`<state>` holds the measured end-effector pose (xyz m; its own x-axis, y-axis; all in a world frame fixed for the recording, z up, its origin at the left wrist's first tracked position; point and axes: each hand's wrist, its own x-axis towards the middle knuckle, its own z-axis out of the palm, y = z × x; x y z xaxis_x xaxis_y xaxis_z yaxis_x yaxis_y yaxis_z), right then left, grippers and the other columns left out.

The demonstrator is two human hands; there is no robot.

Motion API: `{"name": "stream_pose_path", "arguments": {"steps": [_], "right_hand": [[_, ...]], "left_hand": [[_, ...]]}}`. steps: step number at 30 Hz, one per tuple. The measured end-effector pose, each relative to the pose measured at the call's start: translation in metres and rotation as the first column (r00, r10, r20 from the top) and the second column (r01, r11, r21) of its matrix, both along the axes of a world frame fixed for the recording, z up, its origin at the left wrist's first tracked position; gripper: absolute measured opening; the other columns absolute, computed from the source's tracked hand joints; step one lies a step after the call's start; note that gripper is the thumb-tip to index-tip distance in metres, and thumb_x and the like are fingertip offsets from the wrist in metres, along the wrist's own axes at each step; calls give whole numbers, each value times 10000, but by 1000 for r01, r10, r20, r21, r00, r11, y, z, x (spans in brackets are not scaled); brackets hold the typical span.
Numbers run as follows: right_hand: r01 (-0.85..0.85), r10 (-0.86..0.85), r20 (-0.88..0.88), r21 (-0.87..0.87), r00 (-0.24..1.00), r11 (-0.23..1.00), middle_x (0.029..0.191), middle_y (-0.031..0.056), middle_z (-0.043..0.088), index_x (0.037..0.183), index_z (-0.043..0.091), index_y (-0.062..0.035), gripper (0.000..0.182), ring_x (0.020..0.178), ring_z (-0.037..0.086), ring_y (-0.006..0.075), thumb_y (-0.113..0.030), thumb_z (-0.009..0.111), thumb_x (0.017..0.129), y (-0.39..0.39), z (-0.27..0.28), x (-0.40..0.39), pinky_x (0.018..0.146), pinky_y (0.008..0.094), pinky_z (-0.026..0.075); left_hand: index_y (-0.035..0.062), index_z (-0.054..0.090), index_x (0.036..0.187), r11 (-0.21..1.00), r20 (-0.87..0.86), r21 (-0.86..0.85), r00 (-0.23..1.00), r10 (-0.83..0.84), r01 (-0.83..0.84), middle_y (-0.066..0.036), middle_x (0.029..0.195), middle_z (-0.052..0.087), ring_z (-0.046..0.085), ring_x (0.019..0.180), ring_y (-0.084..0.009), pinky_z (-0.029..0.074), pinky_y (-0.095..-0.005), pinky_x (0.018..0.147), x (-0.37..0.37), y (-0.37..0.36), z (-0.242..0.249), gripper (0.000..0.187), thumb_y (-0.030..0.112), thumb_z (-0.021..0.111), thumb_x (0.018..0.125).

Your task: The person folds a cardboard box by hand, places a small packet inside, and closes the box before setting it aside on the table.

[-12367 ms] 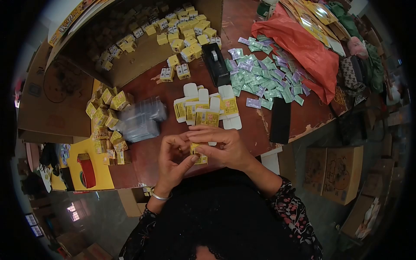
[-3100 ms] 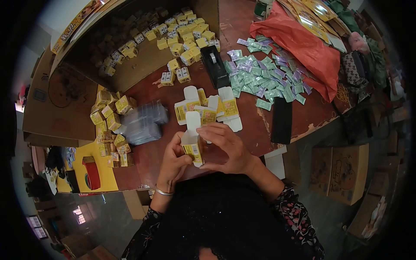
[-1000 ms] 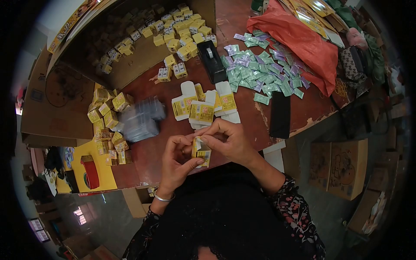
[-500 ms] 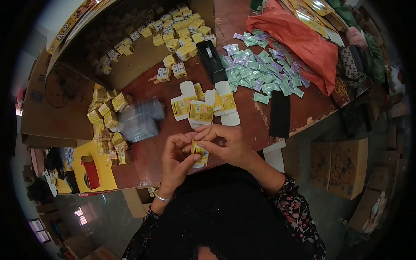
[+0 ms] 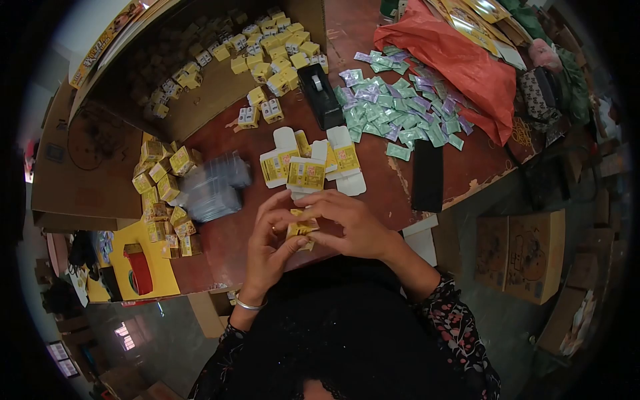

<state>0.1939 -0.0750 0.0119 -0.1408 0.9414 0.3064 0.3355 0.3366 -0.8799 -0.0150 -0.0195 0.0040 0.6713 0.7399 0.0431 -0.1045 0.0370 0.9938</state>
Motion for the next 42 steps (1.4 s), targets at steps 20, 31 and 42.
{"name": "stream_pose_path", "arguments": {"steps": [20,31,42], "right_hand": [[768,-656,578,77,485,636,952,156,700,1006,718,-24,183,799,703,323,-102,760,845,10,-32,121,722,434,549],[651,-544,505,-48,670,757,844,95,634,935,673,-27,148,702,640,231,-78,761,828,5,-45,133,656,359,510],[77,-305,-534,-407,789,910,854,59,700,1038,676,16,100,616,639,77,-10,682,942,1,14,27,521,214,519]], "left_hand": [[-22,425,1455,983,13,-131,992,129,-126,-106,1359,570,571,1272,-202,511,-339,1039,0,10,-23,652,-66,734,882],[-8,450,1437,955,-16,-279,994,104,-105,-103,1332,604,595,1250,-202,509,-345,1048,3,2,-21,618,-50,735,891],[-1,451,1442,970,-19,-202,991,135,-136,-116,1342,586,584,1244,-205,514,-339,1027,11,-7,-18,629,-40,742,885]]}}
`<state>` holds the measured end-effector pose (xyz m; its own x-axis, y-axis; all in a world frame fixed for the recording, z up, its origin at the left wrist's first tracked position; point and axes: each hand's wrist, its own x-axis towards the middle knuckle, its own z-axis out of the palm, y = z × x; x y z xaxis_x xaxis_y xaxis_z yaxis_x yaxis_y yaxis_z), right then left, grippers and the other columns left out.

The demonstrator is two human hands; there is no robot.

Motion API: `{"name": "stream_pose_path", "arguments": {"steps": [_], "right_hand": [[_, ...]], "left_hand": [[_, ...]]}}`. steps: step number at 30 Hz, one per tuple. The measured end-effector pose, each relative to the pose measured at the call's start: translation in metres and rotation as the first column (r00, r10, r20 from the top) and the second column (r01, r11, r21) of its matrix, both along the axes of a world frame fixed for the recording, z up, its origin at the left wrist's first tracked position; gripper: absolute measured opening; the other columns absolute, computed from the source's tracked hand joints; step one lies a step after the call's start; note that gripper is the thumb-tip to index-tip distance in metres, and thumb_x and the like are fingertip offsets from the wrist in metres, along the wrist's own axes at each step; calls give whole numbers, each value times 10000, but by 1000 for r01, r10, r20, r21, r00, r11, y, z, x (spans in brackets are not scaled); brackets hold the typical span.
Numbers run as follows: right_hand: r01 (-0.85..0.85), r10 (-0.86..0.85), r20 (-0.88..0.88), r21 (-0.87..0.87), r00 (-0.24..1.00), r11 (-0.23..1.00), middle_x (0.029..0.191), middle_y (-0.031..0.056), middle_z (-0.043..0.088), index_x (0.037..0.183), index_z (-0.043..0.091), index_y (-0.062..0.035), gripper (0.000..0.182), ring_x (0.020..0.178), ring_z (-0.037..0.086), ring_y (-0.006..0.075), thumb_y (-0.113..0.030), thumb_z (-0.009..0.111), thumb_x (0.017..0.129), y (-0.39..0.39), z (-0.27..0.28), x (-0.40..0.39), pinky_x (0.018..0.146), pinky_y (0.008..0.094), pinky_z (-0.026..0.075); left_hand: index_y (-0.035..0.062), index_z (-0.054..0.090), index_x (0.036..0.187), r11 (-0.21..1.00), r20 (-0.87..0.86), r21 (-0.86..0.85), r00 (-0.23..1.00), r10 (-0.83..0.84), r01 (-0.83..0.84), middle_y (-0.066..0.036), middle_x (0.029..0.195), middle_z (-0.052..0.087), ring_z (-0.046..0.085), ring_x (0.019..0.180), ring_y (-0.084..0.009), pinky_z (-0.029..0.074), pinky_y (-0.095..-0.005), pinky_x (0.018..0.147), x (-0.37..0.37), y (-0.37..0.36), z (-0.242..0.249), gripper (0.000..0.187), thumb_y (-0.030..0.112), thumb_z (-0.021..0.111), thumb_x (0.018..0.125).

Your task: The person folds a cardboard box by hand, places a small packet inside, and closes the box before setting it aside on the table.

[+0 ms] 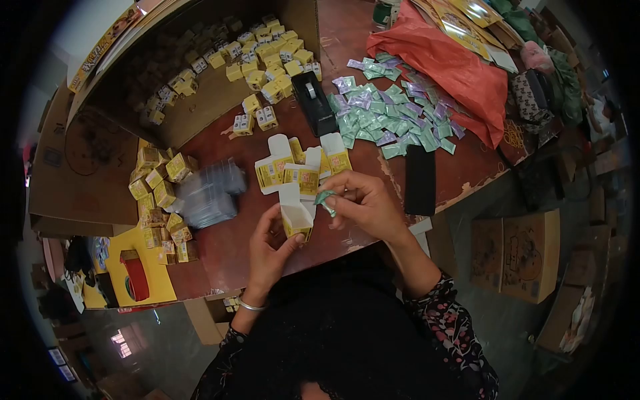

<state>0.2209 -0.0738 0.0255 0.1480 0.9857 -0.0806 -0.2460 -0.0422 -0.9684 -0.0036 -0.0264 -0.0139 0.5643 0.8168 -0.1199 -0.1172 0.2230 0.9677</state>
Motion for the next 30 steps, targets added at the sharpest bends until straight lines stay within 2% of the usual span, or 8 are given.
{"name": "stream_pose_path", "arguments": {"steps": [5,9,15,21,24,25,29,30], "right_hand": [[99,-94,231,-11,968,995,926,81,705,956,673,-2,46,704,664,110,-13,707,927,7,-2,-31,640,229,541],[114,-268,567,292,779,950,1131,128,698,873,692,-21,82,1008,665,195,-16,769,844,14,-9,-40,866,325,534],[8,-210,682,287,700,958,1343,126,644,805,708,-5,89,1317,526,331,-57,779,793,13,0,-48,1091,431,414],[-364,169,739,110,653,925,1402,175,613,999,753,1,170,1390,497,362,-124,703,896,17,8,-24,1117,468,406],[-149,24,470,232,882,961,1414,190,601,1171,733,2,321,1387,506,353,-205,696,929,13,27,-14,1132,465,399],[-236,1,520,385,854,892,1418,208,592,1318,661,7,485,1339,555,319,-235,747,906,16,19,-1,1105,425,443],[-396,56,630,414,774,820,1465,200,555,1500,475,-17,819,1242,634,301,-339,832,836,15,-12,-12,1033,409,514],[-327,23,572,434,820,839,1464,198,555,1506,466,-17,836,1241,635,305,-344,836,832,11,-16,-19,1029,407,517]], "left_hand": [[11,483,1421,906,-202,423,971,127,-30,-159,1322,561,592,1211,-295,508,-377,1008,1,-4,-11,658,-28,774,833],[11,505,1406,844,-160,527,965,208,-95,-185,1316,564,596,1201,-347,508,-402,995,4,-6,-11,666,-24,791,805],[-6,491,1423,789,-147,597,946,290,-149,-203,1325,569,598,1200,-360,511,-412,994,3,-8,-8,684,-25,789,807],[2,453,1468,841,-124,525,966,227,-130,-209,1361,561,598,1246,-351,517,-405,1016,-1,-7,-6,726,-21,788,824],[12,431,1479,922,18,363,990,138,-135,-196,1382,549,592,1276,-322,526,-402,1036,-5,-8,-8,710,-29,771,856],[16,421,1481,939,91,323,991,96,-120,-191,1391,541,589,1283,-313,529,-403,1041,-7,-9,-11,704,-35,761,867],[25,406,1460,958,173,285,985,-21,-30,-181,1425,502,579,1293,-291,542,-410,1044,-8,-8,2,663,-65,731,890],[30,388,1461,963,210,266,978,-12,-46,-177,1435,495,581,1287,-288,546,-406,1033,-7,-9,4,671,-72,725,890]]}}
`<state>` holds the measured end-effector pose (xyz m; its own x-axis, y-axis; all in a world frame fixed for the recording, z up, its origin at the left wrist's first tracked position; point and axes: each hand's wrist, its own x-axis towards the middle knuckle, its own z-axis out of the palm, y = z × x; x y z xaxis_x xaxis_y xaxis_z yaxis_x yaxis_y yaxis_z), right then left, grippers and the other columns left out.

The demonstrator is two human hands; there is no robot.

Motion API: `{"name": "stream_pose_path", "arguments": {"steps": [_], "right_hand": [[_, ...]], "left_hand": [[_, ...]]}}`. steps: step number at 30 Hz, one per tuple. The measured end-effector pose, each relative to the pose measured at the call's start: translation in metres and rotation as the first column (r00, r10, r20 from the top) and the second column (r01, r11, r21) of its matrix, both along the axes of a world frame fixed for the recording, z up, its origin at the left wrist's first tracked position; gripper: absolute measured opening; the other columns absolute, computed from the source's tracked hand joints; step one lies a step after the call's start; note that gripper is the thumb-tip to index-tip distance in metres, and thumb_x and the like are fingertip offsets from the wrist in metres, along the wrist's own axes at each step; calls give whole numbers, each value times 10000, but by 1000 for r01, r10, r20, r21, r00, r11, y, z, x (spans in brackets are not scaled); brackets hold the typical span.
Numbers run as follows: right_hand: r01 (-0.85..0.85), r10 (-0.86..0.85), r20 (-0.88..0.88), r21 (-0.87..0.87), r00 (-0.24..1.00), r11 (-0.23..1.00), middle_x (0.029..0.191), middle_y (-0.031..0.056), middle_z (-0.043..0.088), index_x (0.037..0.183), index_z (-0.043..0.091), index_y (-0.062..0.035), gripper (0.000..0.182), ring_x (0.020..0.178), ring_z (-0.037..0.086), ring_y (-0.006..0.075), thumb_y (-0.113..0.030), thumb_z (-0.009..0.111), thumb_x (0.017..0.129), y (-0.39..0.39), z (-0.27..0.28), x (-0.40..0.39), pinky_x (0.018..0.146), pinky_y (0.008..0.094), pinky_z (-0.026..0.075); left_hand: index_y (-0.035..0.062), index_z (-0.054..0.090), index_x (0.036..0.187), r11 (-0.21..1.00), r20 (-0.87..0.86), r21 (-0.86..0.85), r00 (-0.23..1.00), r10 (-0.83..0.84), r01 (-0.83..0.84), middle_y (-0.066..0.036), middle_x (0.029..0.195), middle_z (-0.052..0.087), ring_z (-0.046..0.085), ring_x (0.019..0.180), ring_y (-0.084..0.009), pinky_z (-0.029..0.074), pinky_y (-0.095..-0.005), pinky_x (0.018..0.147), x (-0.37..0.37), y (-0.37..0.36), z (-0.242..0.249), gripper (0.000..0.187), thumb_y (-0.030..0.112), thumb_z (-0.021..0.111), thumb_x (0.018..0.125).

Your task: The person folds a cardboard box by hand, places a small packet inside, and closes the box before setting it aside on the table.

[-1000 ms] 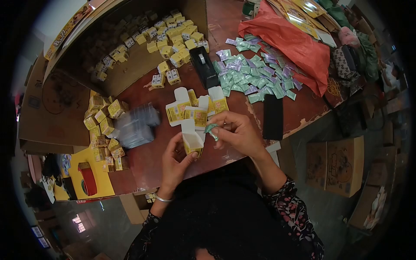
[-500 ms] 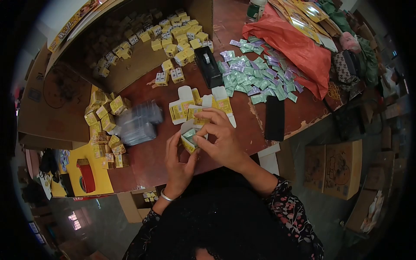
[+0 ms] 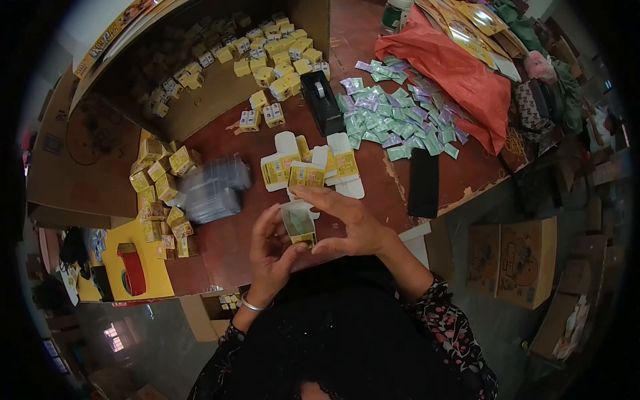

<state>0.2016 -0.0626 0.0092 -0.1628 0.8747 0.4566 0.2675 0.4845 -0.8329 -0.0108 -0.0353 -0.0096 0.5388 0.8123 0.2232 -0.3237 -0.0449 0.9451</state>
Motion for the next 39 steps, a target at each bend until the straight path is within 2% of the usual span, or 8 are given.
{"name": "stream_pose_path", "arguments": {"steps": [5,8,12,15,23,27,33,39], "right_hand": [[158,-148,-298,10,943,987,1430,193,579,1473,502,-1,817,1209,652,311,-353,845,821,-12,-19,-14,997,387,537],[95,-104,82,107,991,990,1403,196,594,1415,561,19,741,1189,661,299,-349,835,833,-10,-16,-1,990,375,537],[-2,3,-95,13,995,1000,1378,209,614,1407,567,43,712,1205,648,320,-350,807,863,-8,-18,-11,1002,396,526],[-4,5,-78,17,997,1000,1366,219,620,1420,551,53,721,1215,638,343,-375,778,886,-8,-18,-13,1005,418,522],[55,-86,200,154,976,987,1359,257,610,1309,670,-16,535,1229,619,408,-385,715,924,-8,-2,-12,1002,438,522],[61,-119,228,247,966,967,1360,238,617,1261,695,-12,444,1269,598,415,-321,700,942,-2,7,-11,1009,455,524],[-1,-8,132,69,991,998,1399,156,620,1261,686,-18,357,1350,531,428,-228,668,973,-7,1,-21,1037,472,519],[-13,3,163,61,987,998,1367,147,649,1300,675,-18,391,1408,476,407,-187,707,949,-8,9,-20,1097,450,469]], "left_hand": [[15,383,1436,997,74,-53,996,52,-48,-169,1444,496,593,1262,-277,555,-393,1011,2,-3,-3,656,-77,725,884],[-11,424,1400,999,14,-39,999,-37,37,-165,1435,513,593,1254,-256,554,-382,1012,0,-3,-8,601,-77,725,883],[-21,458,1389,995,7,-62,997,-77,77,-160,1434,521,592,1243,-230,548,-367,1007,0,-4,-6,570,-60,729,889],[-31,518,1350,996,-39,-46,996,-79,77,-156,1437,511,605,1191,-202,540,-338,990,-2,-3,3,505,-37,737,895],[-37,650,1192,981,20,-37,982,-188,188,-146,1385,457,621,1171,-211,577,-331,974,-6,-1,-3,268,-11,713,933],[-19,576,1176,985,64,-13,983,-173,174,-162,1406,437,605,1193,-208,576,-337,968,-4,-2,-1,265,-42,690,937],[47,351,1158,987,180,-138,982,-56,82,-170,1365,483,566,1249,-243,537,-407,1038,3,-1,2,431,-79,688,921],[55,383,1141,982,78,-183,997,-30,44,-125,1295,529,584,1205,-195,542,-344,976,-1,0,3,440,-93,714,892]]}}
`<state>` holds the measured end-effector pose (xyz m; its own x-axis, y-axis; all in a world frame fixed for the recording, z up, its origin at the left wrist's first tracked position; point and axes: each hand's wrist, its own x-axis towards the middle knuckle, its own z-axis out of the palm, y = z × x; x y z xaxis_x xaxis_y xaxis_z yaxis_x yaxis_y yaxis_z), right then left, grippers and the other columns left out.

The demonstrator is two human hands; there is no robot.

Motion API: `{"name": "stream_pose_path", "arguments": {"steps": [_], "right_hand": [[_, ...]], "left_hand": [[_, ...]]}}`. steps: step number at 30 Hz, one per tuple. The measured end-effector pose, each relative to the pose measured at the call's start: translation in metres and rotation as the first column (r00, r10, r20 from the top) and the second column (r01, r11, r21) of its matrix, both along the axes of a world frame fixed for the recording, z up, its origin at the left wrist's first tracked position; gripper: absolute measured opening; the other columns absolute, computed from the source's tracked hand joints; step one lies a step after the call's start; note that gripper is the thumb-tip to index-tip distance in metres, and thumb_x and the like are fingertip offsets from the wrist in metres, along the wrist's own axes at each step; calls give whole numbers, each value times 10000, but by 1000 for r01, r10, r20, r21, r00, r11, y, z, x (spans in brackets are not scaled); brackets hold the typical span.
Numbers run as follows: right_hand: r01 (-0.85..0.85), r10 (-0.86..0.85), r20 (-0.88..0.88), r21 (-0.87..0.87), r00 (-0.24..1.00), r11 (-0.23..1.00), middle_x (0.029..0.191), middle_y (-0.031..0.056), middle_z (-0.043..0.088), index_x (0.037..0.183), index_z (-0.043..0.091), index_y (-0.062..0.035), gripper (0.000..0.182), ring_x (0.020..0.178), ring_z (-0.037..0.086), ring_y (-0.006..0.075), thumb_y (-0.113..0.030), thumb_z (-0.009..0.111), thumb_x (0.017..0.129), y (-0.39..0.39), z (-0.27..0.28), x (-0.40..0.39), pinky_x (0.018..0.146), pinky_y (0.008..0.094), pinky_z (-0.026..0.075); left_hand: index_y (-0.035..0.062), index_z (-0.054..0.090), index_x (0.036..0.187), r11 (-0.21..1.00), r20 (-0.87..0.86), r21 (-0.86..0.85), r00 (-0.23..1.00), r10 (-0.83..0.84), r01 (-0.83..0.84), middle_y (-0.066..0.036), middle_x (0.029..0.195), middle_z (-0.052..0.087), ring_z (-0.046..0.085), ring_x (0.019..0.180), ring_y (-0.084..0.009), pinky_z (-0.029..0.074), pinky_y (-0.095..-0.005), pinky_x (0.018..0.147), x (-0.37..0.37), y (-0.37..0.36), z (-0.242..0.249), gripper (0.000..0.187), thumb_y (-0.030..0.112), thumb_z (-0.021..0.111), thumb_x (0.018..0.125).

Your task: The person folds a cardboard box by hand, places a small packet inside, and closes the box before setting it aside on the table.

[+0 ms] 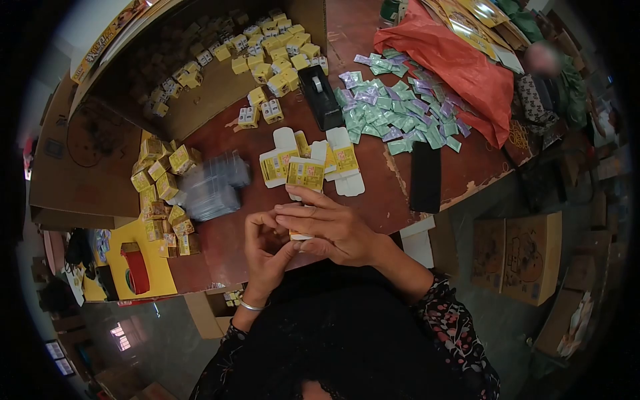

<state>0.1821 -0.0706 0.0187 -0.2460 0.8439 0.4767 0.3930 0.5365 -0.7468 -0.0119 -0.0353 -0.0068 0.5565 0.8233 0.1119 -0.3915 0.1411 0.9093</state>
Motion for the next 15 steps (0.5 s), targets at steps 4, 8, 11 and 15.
{"name": "stream_pose_path", "arguments": {"steps": [4,8,11,15], "right_hand": [[-46,18,-173,-156,985,987,1362,175,653,1285,689,8,353,1403,483,401,-144,669,967,0,-8,0,1119,482,429],[-40,-61,-296,-323,953,946,1331,176,673,1272,700,1,329,1370,525,370,-109,648,966,-5,-4,-4,1117,472,435],[-16,-101,-308,-355,946,935,1296,176,692,1265,705,-4,323,1329,568,356,-91,646,960,-5,-6,-3,1115,462,440],[8,-125,-304,-361,945,933,1258,173,712,1249,713,-2,310,1294,599,351,-79,642,958,-5,-10,-1,1109,455,448]], "left_hand": [[53,384,1152,999,-79,26,997,21,-19,-137,1318,530,580,1204,-176,552,-339,975,-2,-1,-3,453,-102,716,886],[54,388,1166,1000,-104,20,995,13,-11,-133,1326,533,584,1149,-152,556,-333,973,1,0,6,468,-118,713,877],[55,390,1181,1000,-153,18,988,-2,5,-123,1320,536,589,1122,-151,555,-326,970,0,0,6,486,-125,717,870],[59,391,1203,1000,-182,9,983,-28,30,-109,1292,544,595,1131,-160,556,-320,959,-2,-2,0,512,-127,724,862]]}}
